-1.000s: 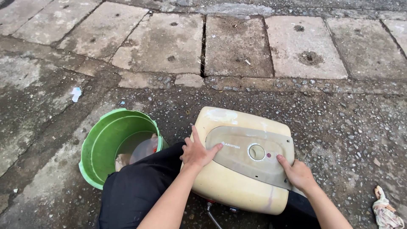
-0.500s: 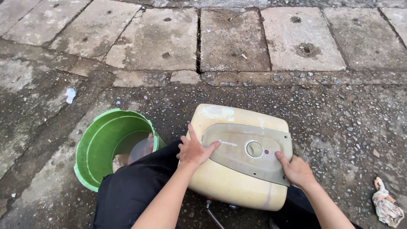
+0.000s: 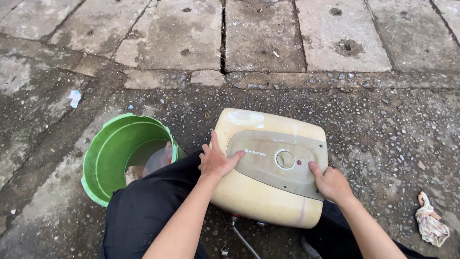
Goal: Disassembling and inspecting the internal components of a water heater using a screwdriver
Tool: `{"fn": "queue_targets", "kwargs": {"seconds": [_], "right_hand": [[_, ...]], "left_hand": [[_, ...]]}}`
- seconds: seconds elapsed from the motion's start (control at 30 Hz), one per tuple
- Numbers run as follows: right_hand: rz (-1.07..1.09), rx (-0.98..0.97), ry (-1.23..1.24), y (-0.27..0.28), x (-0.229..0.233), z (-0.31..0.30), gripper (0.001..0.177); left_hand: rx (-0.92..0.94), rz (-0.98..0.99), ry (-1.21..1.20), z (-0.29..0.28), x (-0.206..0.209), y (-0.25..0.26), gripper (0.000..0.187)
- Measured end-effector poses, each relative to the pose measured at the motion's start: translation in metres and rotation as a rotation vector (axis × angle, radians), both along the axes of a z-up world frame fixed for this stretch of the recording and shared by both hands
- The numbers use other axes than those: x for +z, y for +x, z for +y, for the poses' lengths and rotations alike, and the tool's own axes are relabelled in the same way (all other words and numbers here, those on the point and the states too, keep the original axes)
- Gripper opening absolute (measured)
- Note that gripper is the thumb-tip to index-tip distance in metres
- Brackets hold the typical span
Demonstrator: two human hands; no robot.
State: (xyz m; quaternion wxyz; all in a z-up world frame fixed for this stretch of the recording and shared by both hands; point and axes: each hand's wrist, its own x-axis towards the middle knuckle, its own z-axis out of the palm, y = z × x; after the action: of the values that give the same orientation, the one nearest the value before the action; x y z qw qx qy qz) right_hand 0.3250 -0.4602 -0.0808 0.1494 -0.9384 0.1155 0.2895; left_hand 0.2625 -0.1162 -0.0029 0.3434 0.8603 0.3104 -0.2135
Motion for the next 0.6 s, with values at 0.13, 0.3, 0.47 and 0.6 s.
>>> {"fn": "queue_targets", "kwargs": {"seconds": [0.13,0.3,0.47,0.6], "right_hand": [[-0.033,-0.005,0.034,0.015,-0.046,-0.016,0.099],[-0.221,-0.086,0.212,-0.017,-0.043,-0.014,0.076],[-0.147,-0.128,0.211,-0.015,-0.016,0.004,0.074],[-0.143,-0.123,0.131,-0.02,-0.021,0.005,0.074]], "left_hand": [[0.007,0.0,-0.003,0.001,-0.001,-0.001,0.119],[0.069,-0.115,-0.002,0.002,-0.037,0.002,0.124],[-0.272,0.03,0.28,-0.003,-0.024,0.002,0.09],[-0.529,-0.264,-0.148,-0.019,0.174,-0.036,0.062]]}}
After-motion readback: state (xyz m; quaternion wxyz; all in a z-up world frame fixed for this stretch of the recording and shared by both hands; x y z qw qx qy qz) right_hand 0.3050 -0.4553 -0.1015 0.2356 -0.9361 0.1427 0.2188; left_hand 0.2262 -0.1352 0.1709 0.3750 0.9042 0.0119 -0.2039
